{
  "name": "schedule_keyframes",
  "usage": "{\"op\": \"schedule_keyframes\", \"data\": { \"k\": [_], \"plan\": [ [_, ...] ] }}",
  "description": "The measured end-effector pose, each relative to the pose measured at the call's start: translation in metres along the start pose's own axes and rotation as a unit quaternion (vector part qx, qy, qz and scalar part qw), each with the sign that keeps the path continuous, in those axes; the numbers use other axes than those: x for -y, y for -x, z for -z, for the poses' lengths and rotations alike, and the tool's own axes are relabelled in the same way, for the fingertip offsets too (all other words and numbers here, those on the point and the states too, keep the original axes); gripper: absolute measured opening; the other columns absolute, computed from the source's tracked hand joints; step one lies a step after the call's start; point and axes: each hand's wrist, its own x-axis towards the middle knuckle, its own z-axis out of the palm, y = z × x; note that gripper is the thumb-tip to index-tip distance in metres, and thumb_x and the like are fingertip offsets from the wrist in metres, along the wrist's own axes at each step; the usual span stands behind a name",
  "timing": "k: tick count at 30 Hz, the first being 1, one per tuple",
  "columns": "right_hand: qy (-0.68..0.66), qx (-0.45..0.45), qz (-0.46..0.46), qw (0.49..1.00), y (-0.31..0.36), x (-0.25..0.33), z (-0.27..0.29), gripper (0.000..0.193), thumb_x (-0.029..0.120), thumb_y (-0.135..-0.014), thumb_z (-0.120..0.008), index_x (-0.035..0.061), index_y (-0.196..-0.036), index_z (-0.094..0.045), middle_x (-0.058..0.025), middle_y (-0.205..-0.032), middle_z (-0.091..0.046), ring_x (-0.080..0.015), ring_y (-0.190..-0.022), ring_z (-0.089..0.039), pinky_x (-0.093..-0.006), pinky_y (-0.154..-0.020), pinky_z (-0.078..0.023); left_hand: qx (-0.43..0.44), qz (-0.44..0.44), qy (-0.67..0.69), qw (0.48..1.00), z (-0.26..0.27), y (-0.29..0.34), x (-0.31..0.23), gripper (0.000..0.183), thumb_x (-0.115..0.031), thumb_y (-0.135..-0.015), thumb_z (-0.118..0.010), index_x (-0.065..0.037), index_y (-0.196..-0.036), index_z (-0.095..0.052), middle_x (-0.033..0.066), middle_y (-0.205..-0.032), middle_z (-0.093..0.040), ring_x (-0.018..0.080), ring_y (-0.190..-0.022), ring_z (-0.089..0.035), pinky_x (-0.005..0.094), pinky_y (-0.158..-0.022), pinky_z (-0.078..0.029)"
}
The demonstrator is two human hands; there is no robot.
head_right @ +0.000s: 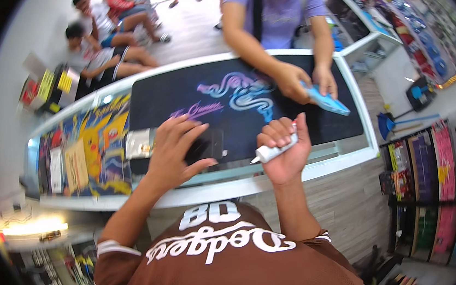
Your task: The person applies adhesive to the internal components of a disassembled smartphone and reassembles it. They then handle a small electronic component and a packaged item at the counter.
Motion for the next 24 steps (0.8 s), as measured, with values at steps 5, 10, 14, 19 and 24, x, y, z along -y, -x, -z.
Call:
{"op": "schedule_keyframes", "data": {
  "k": [5,10,14,19,24],
  "plan": [
    [0.116,0.035,0.040,0.992,-0.023,0.006,-0.029,0.045,0.042,-0.105,-0.049,0.0138,-0.071,-0.045,0.0030,-0.062,-0.038,-0.0114,-0.059,-0.038,-0.0286,-0.063,-0.036,-0.127,0.004,-0.002,0.992,0.021,-0.009,0.050,0.047,-0.026,-0.084,-0.078,-0.009,-0.126,-0.063,0.0126,-0.119,-0.062,0.0354,-0.123,-0.053,0.0477,-0.107,-0.038],
    [0.139,0.090,0.011,0.986,-0.039,-0.068,-0.034,0.040,0.039,-0.105,-0.051,0.0141,-0.073,-0.045,0.0025,-0.064,-0.038,-0.0111,-0.061,-0.040,-0.0294,-0.065,-0.037,-0.122,0.034,-0.032,0.991,0.087,0.006,0.128,0.033,-0.022,-0.094,-0.068,-0.008,-0.123,-0.065,0.0135,-0.120,-0.064,0.0322,-0.117,-0.056,0.0399,-0.104,-0.040],
    [0.208,0.083,0.011,0.974,-0.063,-0.140,-0.025,0.038,0.036,-0.104,-0.053,0.0134,-0.074,-0.046,0.0016,-0.065,-0.039,-0.0112,-0.063,-0.040,-0.0289,-0.065,-0.036,-0.021,0.007,0.047,0.999,0.095,0.013,0.170,0.033,-0.026,-0.098,-0.064,-0.009,-0.126,-0.066,0.0105,-0.120,-0.066,0.0260,-0.115,-0.060,0.0362,-0.103,-0.042],
    [0.307,-0.003,-0.009,0.952,-0.101,-0.211,-0.014,0.044,0.047,-0.101,-0.055,0.0111,-0.077,-0.050,-0.0050,-0.058,-0.049,-0.0228,-0.052,-0.055,-0.0359,-0.060,-0.052,0.064,-0.018,0.167,0.984,0.062,0.009,0.192,0.035,-0.027,-0.100,-0.060,-0.010,-0.132,-0.062,0.0089,-0.124,-0.065,0.0231,-0.117,-0.061,0.0338,-0.103,-0.043],
    [0.444,-0.039,0.058,0.894,-0.109,-0.247,-0.002,0.045,0.045,-0.102,-0.054,0.0103,-0.074,-0.047,-0.0052,-0.058,-0.048,-0.0210,-0.053,-0.057,-0.0337,-0.055,-0.050,0.107,0.054,0.310,0.943,0.055,0.013,0.202,0.043,-0.035,-0.105,-0.053,-0.007,-0.137,-0.054,0.0111,-0.119,-0.062,0.0182,-0.105,-0.061,0.0279,-0.092,-0.048]
  ]
}}
